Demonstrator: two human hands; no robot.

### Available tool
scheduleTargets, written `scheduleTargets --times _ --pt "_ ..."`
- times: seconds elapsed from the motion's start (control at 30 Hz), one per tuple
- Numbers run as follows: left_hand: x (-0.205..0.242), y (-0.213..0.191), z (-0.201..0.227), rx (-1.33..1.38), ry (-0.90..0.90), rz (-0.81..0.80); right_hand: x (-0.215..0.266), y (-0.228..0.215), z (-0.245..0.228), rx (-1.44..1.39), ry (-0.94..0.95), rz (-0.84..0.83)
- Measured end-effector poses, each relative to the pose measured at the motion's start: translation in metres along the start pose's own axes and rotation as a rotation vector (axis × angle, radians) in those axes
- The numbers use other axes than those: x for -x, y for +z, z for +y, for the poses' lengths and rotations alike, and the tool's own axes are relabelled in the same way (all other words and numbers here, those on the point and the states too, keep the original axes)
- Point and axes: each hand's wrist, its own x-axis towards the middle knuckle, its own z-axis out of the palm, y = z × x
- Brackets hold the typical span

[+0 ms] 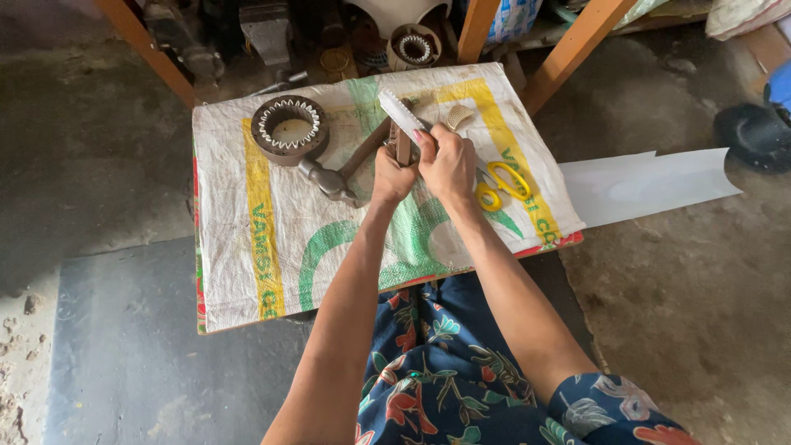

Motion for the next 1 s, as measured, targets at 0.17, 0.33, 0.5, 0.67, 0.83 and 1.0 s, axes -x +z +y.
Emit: scheduleTargets --times 0.17,0.33,0.5,0.67,0.83,1.0 --pt "0.002 0.0 -0.006 -0.042 0.025 0.024 0.008 0.001 -0.001 -0.027 0.04 0.002" --pt "0.003 0.006 0.005 0.184 0.008 0.067 0.013 -0.002 -0.002 -0.083 -0.031 0.002" --pt "0.022 0.02 0.01 0.088 -0.066 0.21 0.004 0.004 0.005 -0.491 0.247 -0.052" --pt "0.032 0.03 0.005 0.108 -0.105 0.221 0.005 0.008 0.014 -0.55 0.315 -0.088" --pt "0.039 0.018 0.018 -0.048 0.067 0.169 0.003 0.012 -0.002 -0.471 0.034 -0.082" --pt "0.057 -0.029 0.048 -0.555 0.139 0.04 -0.001 -0.004 -0.006 -0.4 -0.079 -0.232"
